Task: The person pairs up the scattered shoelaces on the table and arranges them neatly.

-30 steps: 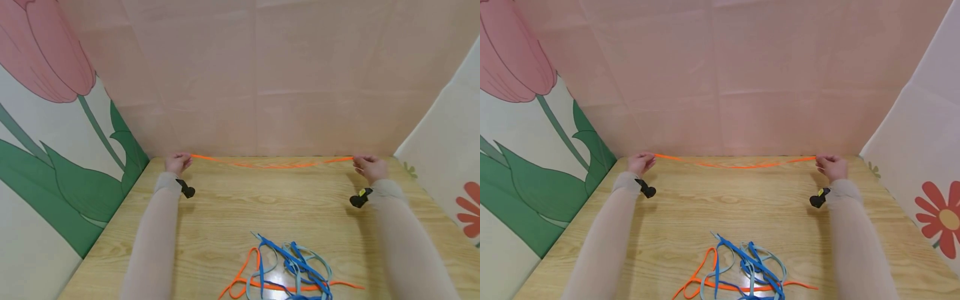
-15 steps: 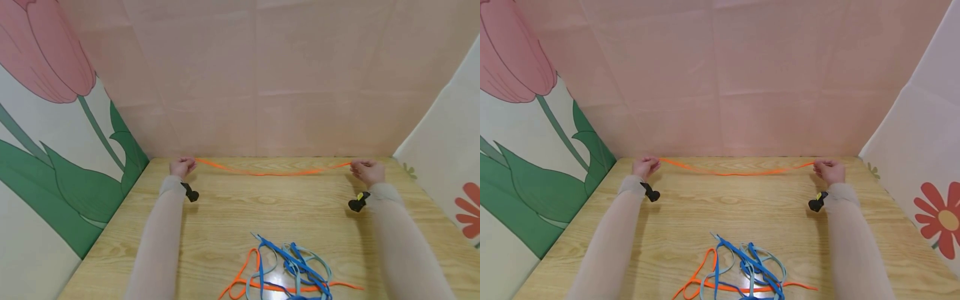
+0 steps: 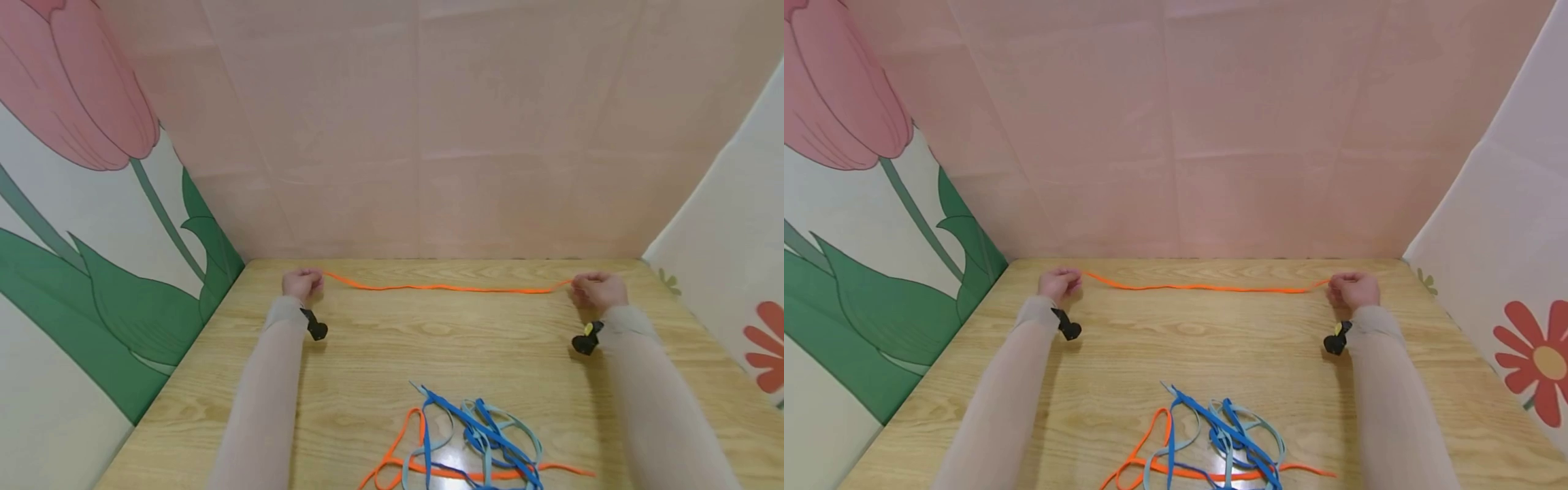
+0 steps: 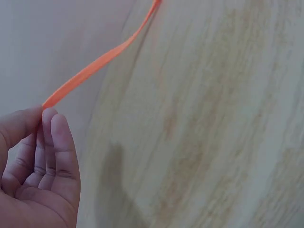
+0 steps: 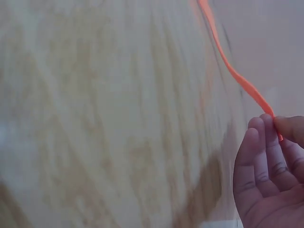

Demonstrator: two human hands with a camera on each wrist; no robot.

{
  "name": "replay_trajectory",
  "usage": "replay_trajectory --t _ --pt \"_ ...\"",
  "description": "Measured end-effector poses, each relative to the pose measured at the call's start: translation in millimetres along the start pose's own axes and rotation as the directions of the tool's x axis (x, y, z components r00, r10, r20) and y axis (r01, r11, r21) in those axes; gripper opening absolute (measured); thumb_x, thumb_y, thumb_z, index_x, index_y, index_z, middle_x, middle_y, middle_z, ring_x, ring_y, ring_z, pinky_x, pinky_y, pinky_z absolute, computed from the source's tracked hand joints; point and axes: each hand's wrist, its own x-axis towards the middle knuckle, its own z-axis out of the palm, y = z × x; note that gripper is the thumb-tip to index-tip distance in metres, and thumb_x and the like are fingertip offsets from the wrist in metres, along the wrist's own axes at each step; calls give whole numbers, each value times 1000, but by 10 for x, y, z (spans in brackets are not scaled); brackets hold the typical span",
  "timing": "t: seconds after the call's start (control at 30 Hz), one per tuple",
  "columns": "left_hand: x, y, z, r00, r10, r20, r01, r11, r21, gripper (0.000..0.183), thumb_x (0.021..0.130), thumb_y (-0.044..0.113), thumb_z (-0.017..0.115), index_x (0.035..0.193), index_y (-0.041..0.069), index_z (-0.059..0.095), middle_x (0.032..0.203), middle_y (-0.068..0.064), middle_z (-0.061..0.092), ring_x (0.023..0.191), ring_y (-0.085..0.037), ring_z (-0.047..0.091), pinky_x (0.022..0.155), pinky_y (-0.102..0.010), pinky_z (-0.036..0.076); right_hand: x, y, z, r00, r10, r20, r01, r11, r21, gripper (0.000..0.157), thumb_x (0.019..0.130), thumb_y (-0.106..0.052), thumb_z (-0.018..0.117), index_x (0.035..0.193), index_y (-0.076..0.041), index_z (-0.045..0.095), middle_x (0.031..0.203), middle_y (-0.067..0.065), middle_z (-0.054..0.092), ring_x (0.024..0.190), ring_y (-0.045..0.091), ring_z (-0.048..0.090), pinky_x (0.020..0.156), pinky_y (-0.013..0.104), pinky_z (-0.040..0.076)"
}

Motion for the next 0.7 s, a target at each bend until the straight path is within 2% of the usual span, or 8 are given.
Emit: replay_trajectory --t 0.1,0.2,0.33,0.43,0.53,0.7 --pt "122 -125 -11 1000 -11 -11 11 1000 1 16 91 0 64 106 -4 65 84 -7 66 76 -15 64 77 -29 57 28 34 -4 1000 19 17 -19 1000 15 18 98 -17 55 109 -4 58 71 -15 67 68 4 68 66 25 58" --pt "134 -168 -24 1000 -24 -12 25 999 27 16 91 1 63 107 -3 64 79 -6 65 71 -13 62 70 -26 56 80 91 -26 999 23 42 -25 998 53 15 98 -16 53 107 -6 59 70 -14 68 67 4 69 65 25 58" --pt "110 -195 -55 998 -55 0 55 998 32 21 91 -1 63 111 -6 61 76 -5 63 62 -9 60 63 -24 56 107 134 -47 998 9 61 -12 999 44 21 99 -15 51 113 -1 58 69 -15 68 66 3 68 64 24 58" --pt "128 -212 -83 997 -79 6 79 995 53 26 91 -2 62 116 -7 61 78 -6 64 61 -9 61 64 -25 57 98 128 -56 997 -1 75 -3 999 50 17 99 -14 50 110 -3 58 69 -15 68 66 2 68 63 23 58" --pt "137 -217 -106 996 -88 11 87 992 92 31 91 -2 61 122 -7 60 80 -6 65 62 -9 63 67 -25 58 84 111 -61 996 5 91 -12 997 79 12 98 -12 51 96 -14 62 68 -15 68 65 2 68 64 22 58" --pt "140 -219 -131 996 -88 25 84 986 145 35 92 -3 60 127 -7 59 90 -10 67 64 -7 64 66 -22 57 49 79 -59 996 26 88 -35 994 100 31 98 -12 50 75 -31 60 67 -14 68 65 2 67 64 22 58"
